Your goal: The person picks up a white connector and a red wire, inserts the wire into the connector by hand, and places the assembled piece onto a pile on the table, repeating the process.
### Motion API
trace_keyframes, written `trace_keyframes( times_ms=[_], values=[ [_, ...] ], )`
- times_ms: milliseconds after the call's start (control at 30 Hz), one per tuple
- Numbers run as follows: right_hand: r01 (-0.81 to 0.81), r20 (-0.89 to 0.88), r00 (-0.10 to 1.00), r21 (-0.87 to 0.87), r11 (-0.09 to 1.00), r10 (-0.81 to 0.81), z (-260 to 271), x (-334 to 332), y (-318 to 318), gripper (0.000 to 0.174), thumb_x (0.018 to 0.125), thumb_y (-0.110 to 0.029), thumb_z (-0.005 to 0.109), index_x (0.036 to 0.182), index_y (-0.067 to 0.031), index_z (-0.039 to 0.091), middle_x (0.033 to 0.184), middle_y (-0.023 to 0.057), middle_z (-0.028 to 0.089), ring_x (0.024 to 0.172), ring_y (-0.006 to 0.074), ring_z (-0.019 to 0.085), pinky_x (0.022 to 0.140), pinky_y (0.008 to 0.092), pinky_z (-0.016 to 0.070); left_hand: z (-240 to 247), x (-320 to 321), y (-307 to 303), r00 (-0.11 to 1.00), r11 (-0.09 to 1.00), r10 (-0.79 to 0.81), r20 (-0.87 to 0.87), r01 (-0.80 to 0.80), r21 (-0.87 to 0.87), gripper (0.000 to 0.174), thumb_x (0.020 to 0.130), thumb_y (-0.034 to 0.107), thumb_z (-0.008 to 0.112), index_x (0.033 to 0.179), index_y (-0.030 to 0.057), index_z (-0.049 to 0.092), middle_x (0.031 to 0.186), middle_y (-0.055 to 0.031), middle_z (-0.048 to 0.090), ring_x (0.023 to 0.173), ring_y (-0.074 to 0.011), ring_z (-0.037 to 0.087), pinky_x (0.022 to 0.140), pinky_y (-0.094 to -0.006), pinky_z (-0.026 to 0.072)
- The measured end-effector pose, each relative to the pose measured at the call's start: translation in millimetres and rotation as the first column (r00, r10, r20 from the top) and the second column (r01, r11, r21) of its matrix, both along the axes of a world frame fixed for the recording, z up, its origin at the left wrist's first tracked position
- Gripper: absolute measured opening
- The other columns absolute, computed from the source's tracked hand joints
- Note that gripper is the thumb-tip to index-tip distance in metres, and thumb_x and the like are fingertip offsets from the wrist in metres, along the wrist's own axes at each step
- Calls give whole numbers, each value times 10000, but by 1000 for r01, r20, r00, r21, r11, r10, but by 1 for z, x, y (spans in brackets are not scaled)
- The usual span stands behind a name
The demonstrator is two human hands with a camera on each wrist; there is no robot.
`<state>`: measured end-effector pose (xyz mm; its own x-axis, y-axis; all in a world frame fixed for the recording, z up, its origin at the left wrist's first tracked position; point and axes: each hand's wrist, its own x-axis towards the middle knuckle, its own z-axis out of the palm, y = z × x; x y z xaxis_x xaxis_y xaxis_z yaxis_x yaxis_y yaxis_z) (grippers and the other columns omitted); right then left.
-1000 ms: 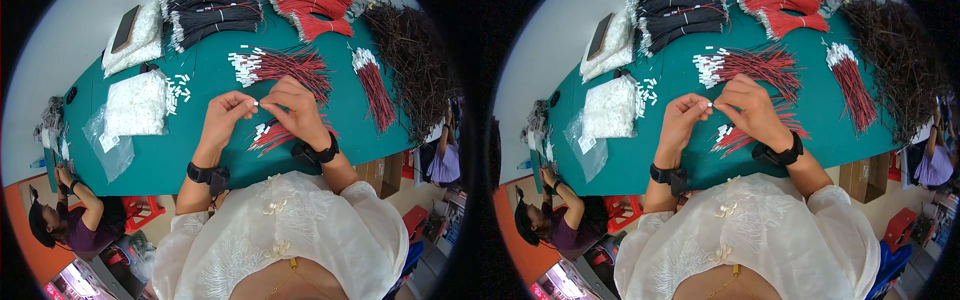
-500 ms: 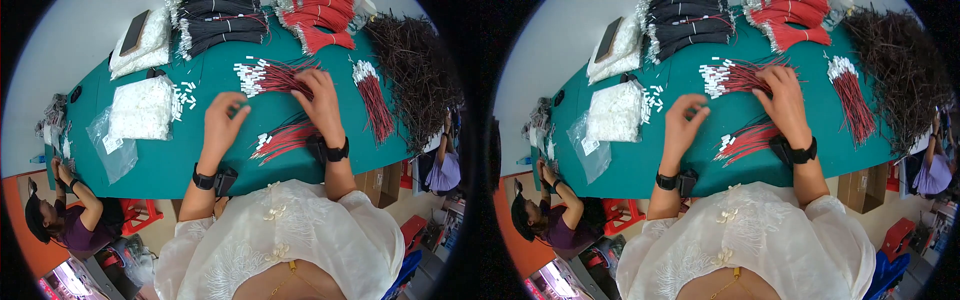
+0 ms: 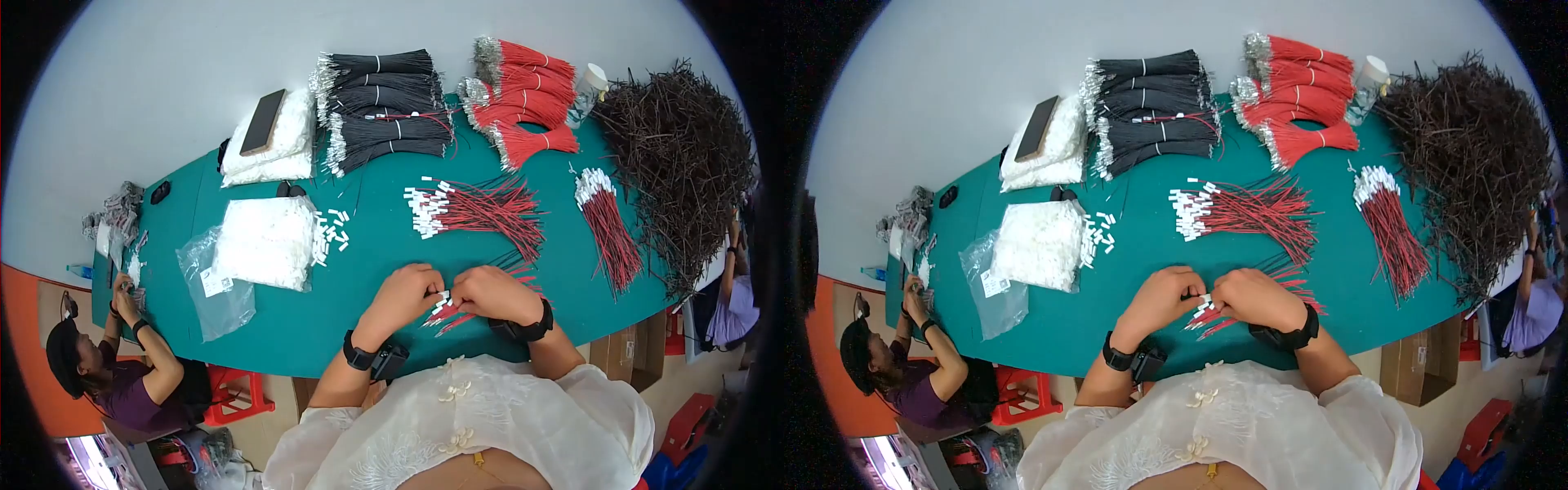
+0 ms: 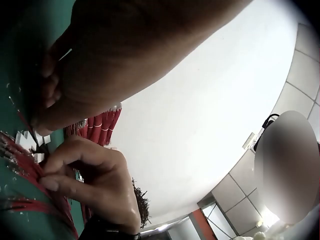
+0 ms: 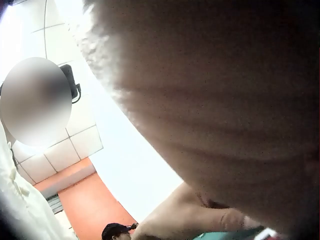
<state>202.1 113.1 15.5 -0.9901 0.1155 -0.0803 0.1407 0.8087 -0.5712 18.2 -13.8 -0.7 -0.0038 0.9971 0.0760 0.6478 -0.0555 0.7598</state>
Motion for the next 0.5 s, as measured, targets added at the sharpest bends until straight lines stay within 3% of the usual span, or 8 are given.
trace_keyframes(
  times_ms=[200,300,500],
  values=[
    [54,-78,995,-88,995,-61,10,2,5,88,763,-65,761,824,-44,701,845,90,669,805,310,662,702,426,508,2,-2,2,996,998,47,78,-43,-43,97,803,28,751,885,38,701,784,-91,631,674,-226,627,612,-344,504],
    [69,-102,992,-102,992,-79,15,1,8,83,774,-64,760,829,-42,702,839,90,665,801,304,661,705,417,510,2,-4,4,976,994,102,192,-94,-50,82,850,42,747,923,33,712,800,-58,656,672,-152,616,607,-299,493],
    [31,-188,979,-227,973,-75,20,1,10,73,806,-40,748,844,-27,687,825,88,665,770,284,666,673,379,519,4,-4,4,932,983,175,318,-147,-110,88,891,69,746,954,19,713,815,-27,680,713,-85,609,618,-263,488]
  ],
)
